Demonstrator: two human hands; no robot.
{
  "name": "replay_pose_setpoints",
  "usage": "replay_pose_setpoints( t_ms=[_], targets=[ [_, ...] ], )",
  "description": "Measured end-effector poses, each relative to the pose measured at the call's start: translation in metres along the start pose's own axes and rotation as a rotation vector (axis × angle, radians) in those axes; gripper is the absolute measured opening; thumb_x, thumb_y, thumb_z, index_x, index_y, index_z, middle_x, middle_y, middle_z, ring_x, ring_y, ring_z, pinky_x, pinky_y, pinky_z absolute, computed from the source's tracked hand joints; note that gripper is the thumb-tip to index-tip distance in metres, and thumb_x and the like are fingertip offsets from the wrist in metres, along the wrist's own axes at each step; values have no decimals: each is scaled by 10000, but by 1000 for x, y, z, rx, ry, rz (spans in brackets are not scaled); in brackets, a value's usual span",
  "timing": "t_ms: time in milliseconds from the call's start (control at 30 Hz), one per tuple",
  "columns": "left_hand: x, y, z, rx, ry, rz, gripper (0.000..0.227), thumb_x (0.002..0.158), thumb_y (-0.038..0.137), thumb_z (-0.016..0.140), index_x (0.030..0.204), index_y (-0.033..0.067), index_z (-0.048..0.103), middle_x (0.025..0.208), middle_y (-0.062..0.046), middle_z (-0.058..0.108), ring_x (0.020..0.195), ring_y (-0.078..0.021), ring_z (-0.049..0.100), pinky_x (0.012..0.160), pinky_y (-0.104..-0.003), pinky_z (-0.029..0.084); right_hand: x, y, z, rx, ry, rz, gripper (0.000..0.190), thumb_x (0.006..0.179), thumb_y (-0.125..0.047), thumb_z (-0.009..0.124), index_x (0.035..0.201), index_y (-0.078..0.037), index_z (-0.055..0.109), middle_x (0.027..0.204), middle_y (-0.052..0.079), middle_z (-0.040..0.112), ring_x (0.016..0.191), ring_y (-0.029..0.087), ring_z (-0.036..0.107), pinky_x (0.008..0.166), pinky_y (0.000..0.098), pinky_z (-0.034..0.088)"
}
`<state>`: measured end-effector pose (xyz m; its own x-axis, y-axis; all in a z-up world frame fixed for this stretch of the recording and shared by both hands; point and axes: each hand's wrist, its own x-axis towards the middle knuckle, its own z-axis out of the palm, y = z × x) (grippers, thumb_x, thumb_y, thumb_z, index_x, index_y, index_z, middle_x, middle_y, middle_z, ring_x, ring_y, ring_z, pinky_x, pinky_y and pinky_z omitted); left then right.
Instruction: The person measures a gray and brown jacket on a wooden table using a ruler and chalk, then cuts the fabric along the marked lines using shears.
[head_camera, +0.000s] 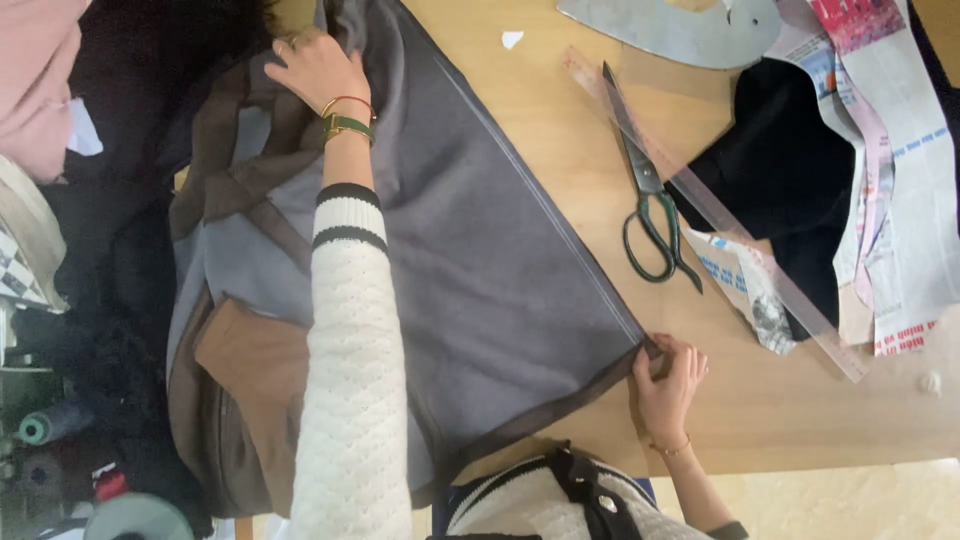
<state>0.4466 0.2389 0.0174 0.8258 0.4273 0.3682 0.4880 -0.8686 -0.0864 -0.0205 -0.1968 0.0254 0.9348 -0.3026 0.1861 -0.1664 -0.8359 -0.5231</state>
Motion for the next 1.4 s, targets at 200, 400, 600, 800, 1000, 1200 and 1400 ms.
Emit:
replay_pose_setpoints(
  t_ms=[200,400,600,800,1000,1200,1400],
  targets=[
    [39,-4,-36,222,252,377,208,878,78,669,1042,207,682,1038,-37,649,1091,-303,495,954,-587,345,-1,9,3,35,-17,-26,252,941,-101,668,1181,-79,595,1143,64,629,1028,285,512,979,412,350],
    [58,-3,13,271,155,751,410,943,181,648,1353,178,636,1306,-82,685,1337,-361,435,1060,-654,281,-1,6,4,43,-16,18,286,918,-85,692,1190,-94,602,1175,40,645,1064,261,540,1014,396,359],
    [58,3,39,103,193,633,406,875,98,728,1273,154,668,1245,-127,693,1201,-362,498,1027,-663,291,12,-8,-7,-54,-123,92,246,946,-170,625,1170,-81,676,1194,76,670,1166,279,587,1051,418,346],
    [20,4,-65,-324,-89,409,978,901,356,910,1595,9,314,1630,-269,307,1498,-452,252,1139,-749,-5,113,-83,-2,-21,-263,-465,283,971,-173,580,1229,-69,633,1272,130,641,1197,325,593,990,484,443],
    [-12,-39,-87,-85,-73,235,1028,698,627,884,1455,55,489,1531,-266,424,1372,-470,432,1072,-815,156,227,-215,135,-68,-312,-927,384,1013,-262,629,1353,-91,583,1416,119,542,1311,304,523,1126,448,358],
    [7,-61,-2,102,254,431,160,705,183,752,785,221,619,700,5,636,679,-217,602,664,-404,409,290,-283,263,-75,-351,-900,827,869,-339,707,1541,-4,359,1613,163,358,1510,348,283,1214,639,119],
    [36,-33,-38,88,484,530,166,892,85,577,786,213,577,701,10,557,665,-196,550,801,-386,409,284,-280,245,-92,-434,-1068,793,931,-455,664,1525,-13,380,1625,177,324,1523,367,235,1250,571,130]
  ],
)
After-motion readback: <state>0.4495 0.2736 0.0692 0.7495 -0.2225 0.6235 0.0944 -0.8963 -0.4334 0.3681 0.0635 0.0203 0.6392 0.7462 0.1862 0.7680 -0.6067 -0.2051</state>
